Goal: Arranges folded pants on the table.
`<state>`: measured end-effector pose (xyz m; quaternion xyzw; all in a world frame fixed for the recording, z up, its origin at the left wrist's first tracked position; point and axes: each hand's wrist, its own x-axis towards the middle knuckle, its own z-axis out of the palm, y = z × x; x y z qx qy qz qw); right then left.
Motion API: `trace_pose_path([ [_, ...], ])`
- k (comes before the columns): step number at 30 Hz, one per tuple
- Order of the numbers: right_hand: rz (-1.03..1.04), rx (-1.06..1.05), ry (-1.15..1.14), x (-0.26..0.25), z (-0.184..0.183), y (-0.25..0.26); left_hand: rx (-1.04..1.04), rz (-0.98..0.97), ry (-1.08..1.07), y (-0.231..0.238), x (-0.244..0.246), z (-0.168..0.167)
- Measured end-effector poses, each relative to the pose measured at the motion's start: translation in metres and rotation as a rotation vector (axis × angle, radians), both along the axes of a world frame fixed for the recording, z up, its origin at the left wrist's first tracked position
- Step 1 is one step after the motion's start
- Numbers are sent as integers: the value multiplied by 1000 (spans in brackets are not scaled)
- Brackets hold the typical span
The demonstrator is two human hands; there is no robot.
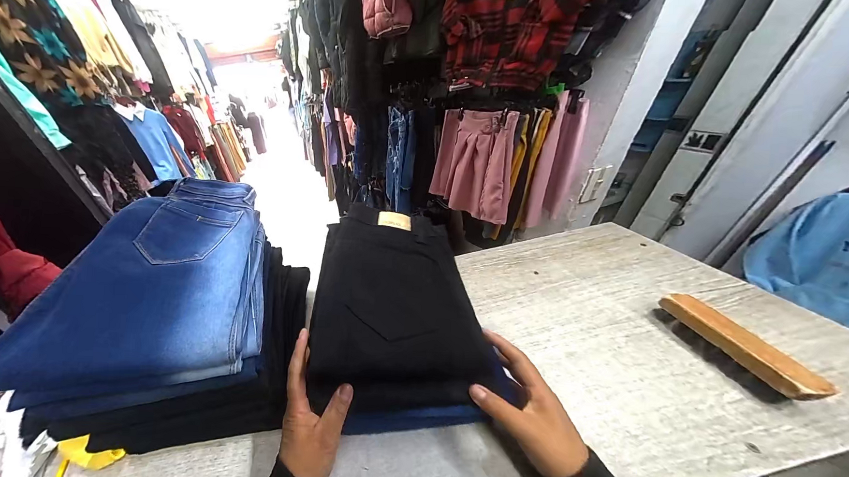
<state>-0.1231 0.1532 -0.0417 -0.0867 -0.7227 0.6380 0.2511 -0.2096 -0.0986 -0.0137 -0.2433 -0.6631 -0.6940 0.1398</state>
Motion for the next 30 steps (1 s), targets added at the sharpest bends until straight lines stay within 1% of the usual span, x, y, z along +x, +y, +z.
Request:
trace_pose_path([
  [1, 19, -16, 35, 5, -2, -1, 38, 10, 31, 1, 0, 1],
  [2, 49, -52, 88, 9, -6, -2, 75, 21, 19, 3, 1, 1],
  [5, 136, -135, 223, 10, -10, -6, 180, 27, -75, 3, -4, -3],
  [8, 114, -201, 261, 10, -13, -11, 260, 2, -43, 0, -8, -11],
  [10, 87, -220, 283, 9, -16, -10, 282, -48, -1, -1, -10, -15],
  [12, 91, -202, 272, 10, -18, -8, 297, -88, -11, -2, -9, -17],
  [14, 112, -92, 219, 14, -19, 1, 292, -123, -63, -7, -8, -15],
  [15, 120, -1, 189, 16, -19, 12, 254, -129, -70, -10, -8, -12],
  [16, 127, 79, 158, 17, -16, 26, 171, -127, -50, -13, -9, -8],
  [17, 137, 105, 117, 14, -10, 40, 35, -119, -35, -17, -10, 3],
  [18, 141, 62, 63, 9, 0, 52, -123, -77, -46, -19, -10, 18],
  [19, 118, -27, 12, -1, 10, 59, -277, -51, -96, -19, -10, 35],
  [21, 84, -145, -87, -27, 24, 66, -504, -97, -261, -10, -18, 67],
  [22, 76, -144, -113, -38, 30, 61, -578, -136, -297, -4, -27, 76],
  [24, 32, -59, -115, -51, 40, 35, -631, -182, -316, 6, -46, 93],
  [26, 91, -36, -66, -57, 26, 23, -620, -165, -309, 12, -64, 98],
  [28, 121, -12, -45, -55, 19, 19, -574, -143, -331, 15, -78, 89],
  [30, 106, -31, -56, -43, 27, 8, -527, -153, -417, 18, -78, 74],
])
